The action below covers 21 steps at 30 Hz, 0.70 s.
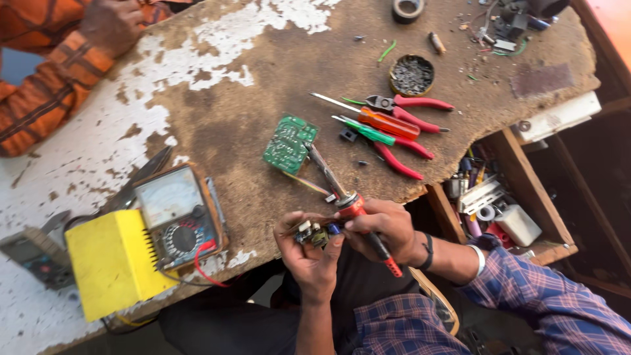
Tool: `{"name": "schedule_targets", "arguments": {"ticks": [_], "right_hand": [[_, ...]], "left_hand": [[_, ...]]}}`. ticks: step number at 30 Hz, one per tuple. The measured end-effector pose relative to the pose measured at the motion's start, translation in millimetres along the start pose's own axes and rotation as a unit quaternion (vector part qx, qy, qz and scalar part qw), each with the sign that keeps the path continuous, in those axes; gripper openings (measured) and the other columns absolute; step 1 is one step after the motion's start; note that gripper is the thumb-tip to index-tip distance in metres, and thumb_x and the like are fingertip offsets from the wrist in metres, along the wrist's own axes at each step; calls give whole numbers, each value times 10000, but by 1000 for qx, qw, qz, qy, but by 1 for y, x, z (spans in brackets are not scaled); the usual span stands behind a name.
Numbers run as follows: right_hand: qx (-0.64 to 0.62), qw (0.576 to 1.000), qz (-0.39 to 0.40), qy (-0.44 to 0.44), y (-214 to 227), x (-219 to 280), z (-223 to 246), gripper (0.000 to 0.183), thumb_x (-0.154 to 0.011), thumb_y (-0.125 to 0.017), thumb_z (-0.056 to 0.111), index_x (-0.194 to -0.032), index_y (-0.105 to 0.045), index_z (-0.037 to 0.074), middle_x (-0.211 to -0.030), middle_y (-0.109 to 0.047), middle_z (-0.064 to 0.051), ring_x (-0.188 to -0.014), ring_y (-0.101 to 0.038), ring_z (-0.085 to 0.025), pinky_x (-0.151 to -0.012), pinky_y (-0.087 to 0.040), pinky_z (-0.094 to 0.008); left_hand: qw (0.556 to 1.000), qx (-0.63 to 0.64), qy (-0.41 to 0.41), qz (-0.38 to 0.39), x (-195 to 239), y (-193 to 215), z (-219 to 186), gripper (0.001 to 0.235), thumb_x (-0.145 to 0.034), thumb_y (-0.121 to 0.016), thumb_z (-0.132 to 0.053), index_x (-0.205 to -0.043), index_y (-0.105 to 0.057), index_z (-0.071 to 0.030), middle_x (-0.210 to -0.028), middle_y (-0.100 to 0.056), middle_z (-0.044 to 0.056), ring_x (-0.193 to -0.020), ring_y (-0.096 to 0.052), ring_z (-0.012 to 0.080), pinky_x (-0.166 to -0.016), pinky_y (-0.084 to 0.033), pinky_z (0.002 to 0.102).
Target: The person solders components onto a green circuit board using a soldering iron and solder wire. They hold the board with one hand while applying heat and solder with the other, working on multiple connection points.
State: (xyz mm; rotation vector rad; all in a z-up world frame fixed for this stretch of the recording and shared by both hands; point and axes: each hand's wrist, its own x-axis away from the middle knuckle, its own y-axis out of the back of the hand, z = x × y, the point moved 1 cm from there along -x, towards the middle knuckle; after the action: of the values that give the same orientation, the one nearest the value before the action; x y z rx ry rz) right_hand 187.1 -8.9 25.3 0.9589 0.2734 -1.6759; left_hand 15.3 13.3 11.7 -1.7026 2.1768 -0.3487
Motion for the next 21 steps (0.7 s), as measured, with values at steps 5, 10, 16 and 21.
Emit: {"name": "schedule_targets", "arguments": {"ticks": [5, 10, 16, 21], "right_hand": [[-14, 1000, 16, 19, 0, -6, 5, 358, -870, -833, 72, -1132, -589, 94, -1068, -731, -163, -837, -764, -264, -644, -608, -337], [-24, 998, 39, 37, 1, -4, 3, 353, -869, -832, 51, -1132, -604, 109, -1083, -729, -167, -848, -757, -269, -659, -597, -352], [-16, 996, 57, 65, 2, -7, -1, 343, -866, -820, 10, -1120, -614, 114, -1070, -741, -145, -831, -745, -261, -653, -585, -354], [11, 998, 40, 44, 3, -15, 8, 339, -842, -785, -23, -1096, -609, 119, -1073, -729, -166, -899, -757, -287, -743, -619, -368]], "left_hand": [[1000, -9, -21, 17, -1, 6, -8, 769, -885, -862, -150, -1439, -334, -77, -1337, -511, 117, -1209, -554, 165, -1061, -515, 319], [994, -71, -57, 55, -6, 15, -17, 684, -904, -887, -209, -1387, -425, -65, -1357, -514, 110, -1255, -566, 192, -1114, -535, 348], [942, -311, -125, 22, -12, 23, -36, 701, -842, -861, -378, -1365, -537, -41, -1378, -519, 82, -1223, -565, 183, -1026, -533, 332], [944, -297, -135, -45, -10, 6, -34, 653, -877, -864, -415, -1338, -558, -68, -1336, -531, 82, -1117, -590, 161, -953, -549, 324]]}}
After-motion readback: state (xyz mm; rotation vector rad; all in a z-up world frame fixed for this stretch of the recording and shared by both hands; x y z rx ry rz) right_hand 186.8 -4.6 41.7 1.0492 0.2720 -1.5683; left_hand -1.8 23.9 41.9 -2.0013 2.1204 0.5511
